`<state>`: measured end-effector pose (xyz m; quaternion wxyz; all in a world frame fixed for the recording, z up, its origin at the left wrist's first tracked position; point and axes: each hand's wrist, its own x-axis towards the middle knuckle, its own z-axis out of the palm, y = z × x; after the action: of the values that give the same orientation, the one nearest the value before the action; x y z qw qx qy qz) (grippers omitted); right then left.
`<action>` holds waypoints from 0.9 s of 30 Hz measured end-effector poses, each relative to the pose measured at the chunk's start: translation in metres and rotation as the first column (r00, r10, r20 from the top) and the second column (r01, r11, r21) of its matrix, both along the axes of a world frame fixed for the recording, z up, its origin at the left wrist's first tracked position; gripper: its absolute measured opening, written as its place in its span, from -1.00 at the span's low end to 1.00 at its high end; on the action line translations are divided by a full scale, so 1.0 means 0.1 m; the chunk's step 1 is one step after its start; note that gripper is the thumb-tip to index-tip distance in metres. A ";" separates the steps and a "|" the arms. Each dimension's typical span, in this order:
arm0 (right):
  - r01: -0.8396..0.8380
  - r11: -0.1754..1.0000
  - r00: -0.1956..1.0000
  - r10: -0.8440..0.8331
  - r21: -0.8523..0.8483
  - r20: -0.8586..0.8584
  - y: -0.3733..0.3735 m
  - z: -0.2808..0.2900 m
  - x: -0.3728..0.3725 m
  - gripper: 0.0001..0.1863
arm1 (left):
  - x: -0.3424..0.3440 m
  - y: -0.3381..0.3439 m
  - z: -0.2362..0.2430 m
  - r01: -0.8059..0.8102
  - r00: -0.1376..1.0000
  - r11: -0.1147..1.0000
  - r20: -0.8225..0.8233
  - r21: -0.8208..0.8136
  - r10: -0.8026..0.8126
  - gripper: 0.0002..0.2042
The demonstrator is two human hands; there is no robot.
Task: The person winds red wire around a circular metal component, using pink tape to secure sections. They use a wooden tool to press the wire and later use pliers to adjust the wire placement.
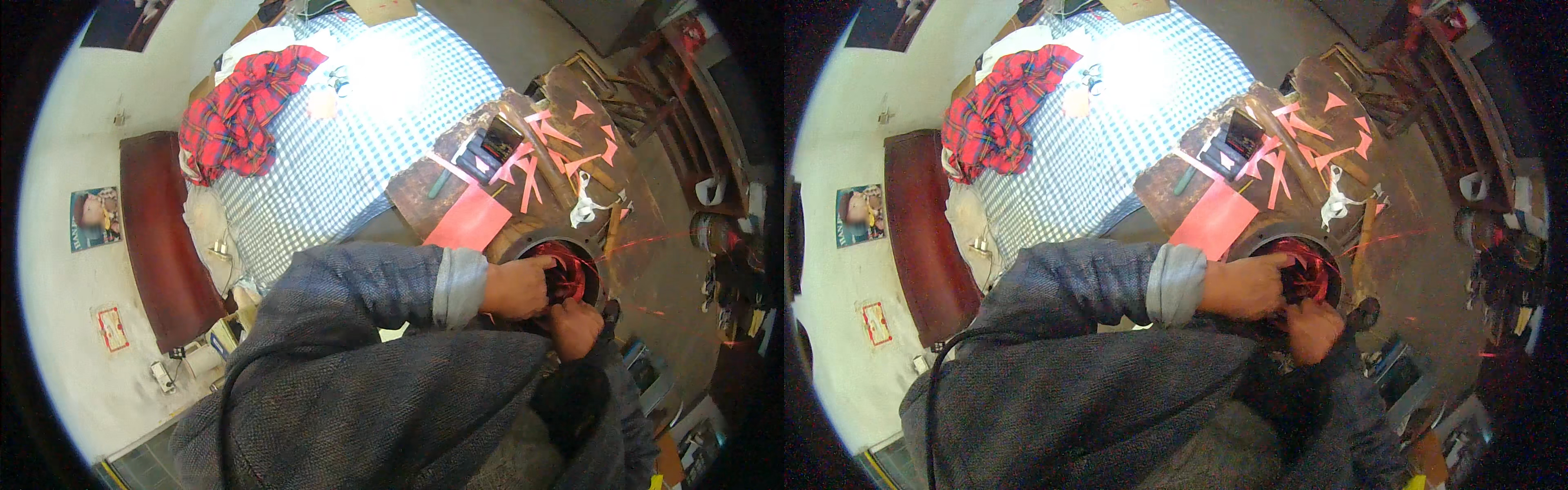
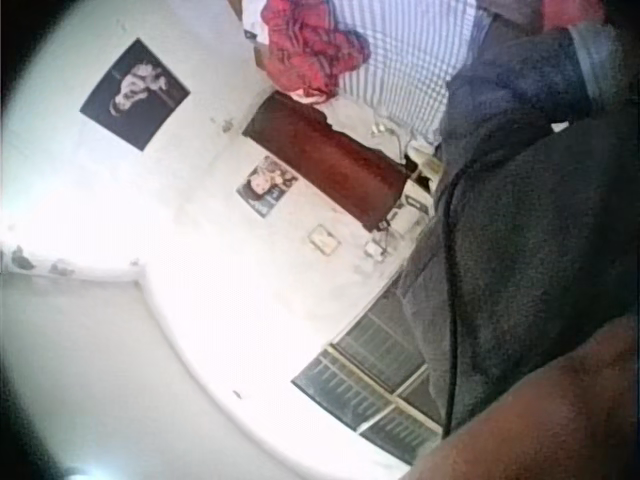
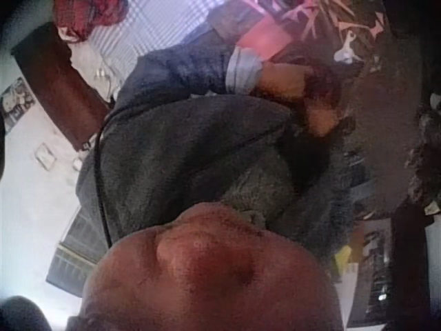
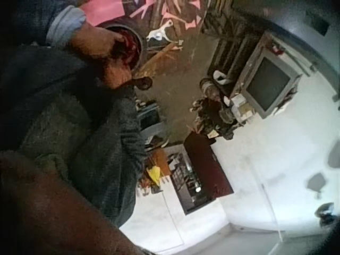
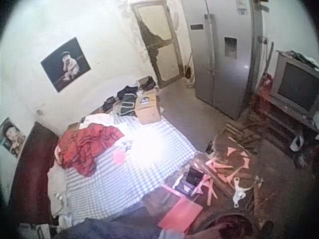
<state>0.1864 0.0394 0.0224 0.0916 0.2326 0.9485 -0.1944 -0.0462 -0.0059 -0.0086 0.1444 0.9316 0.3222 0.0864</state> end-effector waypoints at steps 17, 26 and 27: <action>0.237 0.961 0.957 -0.206 0.143 -0.204 -0.28 0.33 0.13 -0.75 | 0.03 -0.17 0.19 -0.179 0.955 0.974 0.214 -0.138 0.206 -0.65; 0.616 0.762 0.777 -0.549 0.198 -0.307 -0.63 0.41 0.23 -0.83 | 0.42 -0.56 0.18 -0.134 0.983 0.986 0.111 -0.104 0.146 -0.26; 0.605 0.749 0.794 -0.546 0.269 -0.266 -0.63 0.36 0.20 -0.83 | 0.40 -0.56 0.15 -0.123 0.975 0.991 0.181 -0.056 0.131 -0.26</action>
<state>0.2065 -0.0240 0.0584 -0.0962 0.5089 0.8529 -0.0655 -0.0062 -0.0623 0.0067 0.1885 0.8937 0.3680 0.1743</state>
